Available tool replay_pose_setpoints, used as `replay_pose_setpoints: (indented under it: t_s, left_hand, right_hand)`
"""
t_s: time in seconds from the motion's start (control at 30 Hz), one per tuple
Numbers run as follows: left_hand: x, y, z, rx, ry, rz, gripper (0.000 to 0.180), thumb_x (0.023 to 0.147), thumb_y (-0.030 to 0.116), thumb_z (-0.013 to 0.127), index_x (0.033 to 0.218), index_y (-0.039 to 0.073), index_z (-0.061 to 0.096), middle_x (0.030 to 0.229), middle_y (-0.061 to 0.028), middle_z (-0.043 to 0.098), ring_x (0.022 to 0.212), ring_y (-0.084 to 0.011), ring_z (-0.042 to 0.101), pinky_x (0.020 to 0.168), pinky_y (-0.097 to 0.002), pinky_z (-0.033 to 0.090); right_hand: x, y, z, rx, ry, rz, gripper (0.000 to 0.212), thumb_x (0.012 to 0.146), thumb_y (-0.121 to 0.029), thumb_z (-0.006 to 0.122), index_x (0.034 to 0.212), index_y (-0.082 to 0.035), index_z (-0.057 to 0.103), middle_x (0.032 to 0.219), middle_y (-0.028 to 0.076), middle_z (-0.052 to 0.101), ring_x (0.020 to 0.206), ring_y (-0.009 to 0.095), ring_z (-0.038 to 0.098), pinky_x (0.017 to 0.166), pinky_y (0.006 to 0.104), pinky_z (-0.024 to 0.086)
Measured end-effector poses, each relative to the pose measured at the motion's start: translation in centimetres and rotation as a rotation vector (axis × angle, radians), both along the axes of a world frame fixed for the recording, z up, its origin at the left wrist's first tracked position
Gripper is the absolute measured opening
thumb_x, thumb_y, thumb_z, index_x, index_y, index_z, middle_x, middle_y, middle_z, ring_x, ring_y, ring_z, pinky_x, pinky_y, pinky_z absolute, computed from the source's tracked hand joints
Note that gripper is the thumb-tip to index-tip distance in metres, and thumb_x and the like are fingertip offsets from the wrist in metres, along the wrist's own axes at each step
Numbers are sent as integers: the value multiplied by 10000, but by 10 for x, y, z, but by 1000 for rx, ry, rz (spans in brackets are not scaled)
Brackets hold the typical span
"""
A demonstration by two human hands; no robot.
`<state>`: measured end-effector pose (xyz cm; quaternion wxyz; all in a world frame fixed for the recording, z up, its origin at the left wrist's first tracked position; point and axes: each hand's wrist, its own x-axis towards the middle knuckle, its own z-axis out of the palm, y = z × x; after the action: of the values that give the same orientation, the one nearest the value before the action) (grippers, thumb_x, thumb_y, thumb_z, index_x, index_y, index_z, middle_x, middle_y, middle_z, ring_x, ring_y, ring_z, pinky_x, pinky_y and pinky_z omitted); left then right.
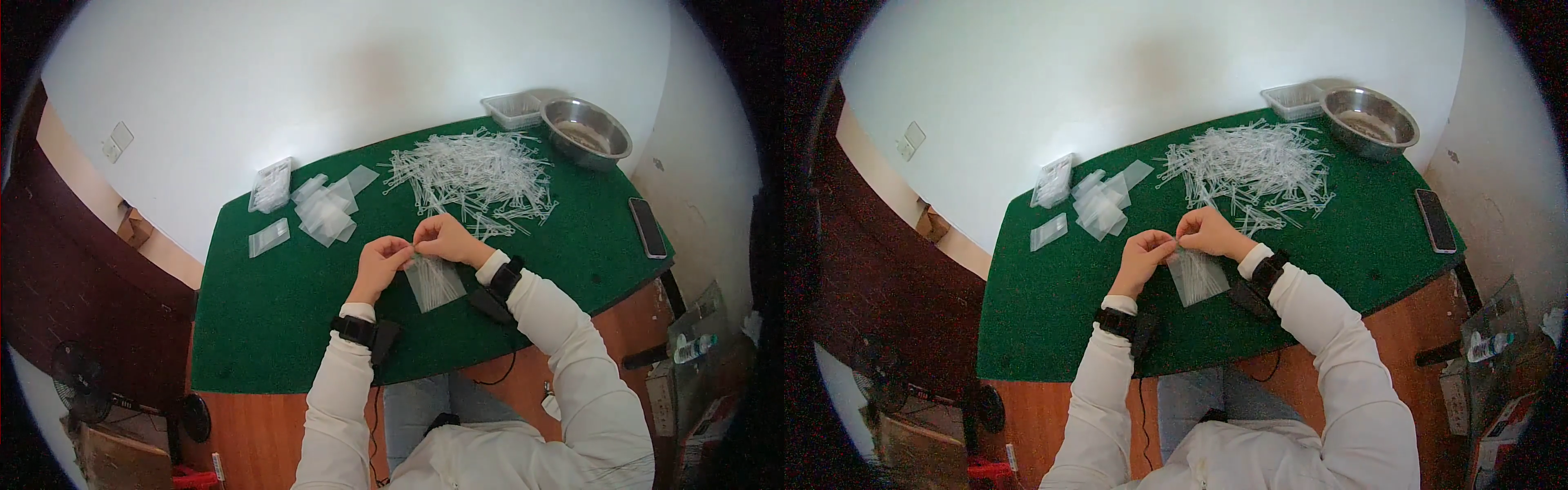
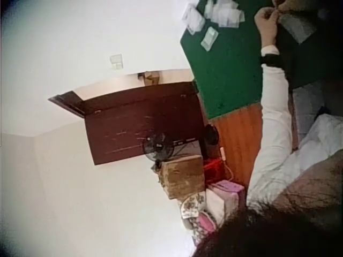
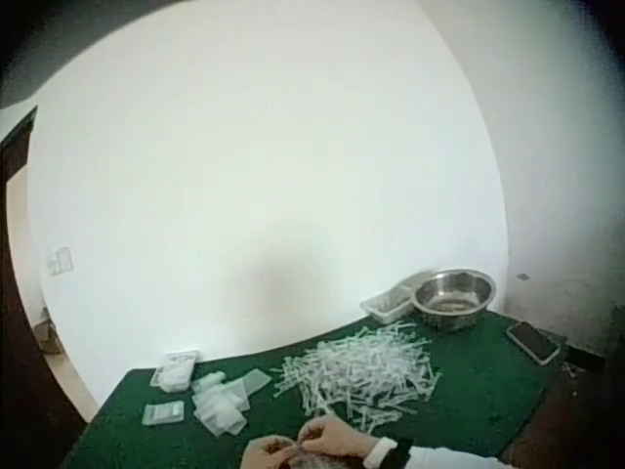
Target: The person picks up plastic fasteners by hand, places them into small plastic bags, and seals the bags. They repeat this process several times before reaching up to press a light switch on the wall.
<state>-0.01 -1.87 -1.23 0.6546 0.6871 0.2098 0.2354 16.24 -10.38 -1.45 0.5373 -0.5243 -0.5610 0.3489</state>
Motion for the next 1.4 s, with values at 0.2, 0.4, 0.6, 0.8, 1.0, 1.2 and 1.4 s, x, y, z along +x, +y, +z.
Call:
replay_pose_setpoints:
  t_s: [0.2,0.4,0.6,0.8,1.0,1.2,1.4]
  left_hand:
    - [-3,5,0,33,17,18,99,794,108,603,846,25,589,728,3,587,636,-72,543,574,-203,433]
    - [-4,4,6,-69,6,71,94,776,86,616,832,13,600,707,-4,592,617,-78,548,564,-210,440]
    - [-6,9,6,-108,-23,85,104,774,90,617,842,13,599,717,-8,593,626,-87,557,569,-212,442]
    - [-8,11,5,-134,-27,99,117,774,99,620,851,15,594,725,-14,593,637,-91,558,582,-215,448]
    - [-9,14,3,-140,3,88,125,770,97,618,861,17,590,728,-18,591,648,-94,561,599,-222,455]
    - [-5,9,2,476,-21,161,189,742,88,639,901,9,573,792,-22,588,701,-106,562,653,-230,455]
    - [-3,2,9,598,-73,105,184,734,81,640,891,14,572,799,-15,583,701,-92,550,652,-221,443]
  right_hand:
    - [1,-2,4,21,21,-18,53,667,-19,585,717,-8,601,610,-11,557,523,47,474,481,193,369]
    - [9,1,-1,-48,117,-19,50,676,-15,580,720,0,598,611,3,561,522,58,495,479,199,386]
    - [15,-3,2,-97,225,-4,39,700,-16,577,732,-3,595,623,19,571,524,77,521,492,204,419]
    - [20,-5,5,-135,256,-15,44,709,-30,583,743,-3,591,644,29,585,547,88,550,523,210,464]
    - [20,-6,6,-140,255,-5,46,720,-56,596,741,-16,590,637,24,584,538,94,553,512,214,467]
    - [17,-4,5,-148,240,12,45,716,-36,581,747,-4,575,648,27,579,550,94,557,525,213,473]
    - [6,-1,1,-92,217,118,50,716,-37,599,744,-15,563,650,17,572,560,88,556,514,208,461]
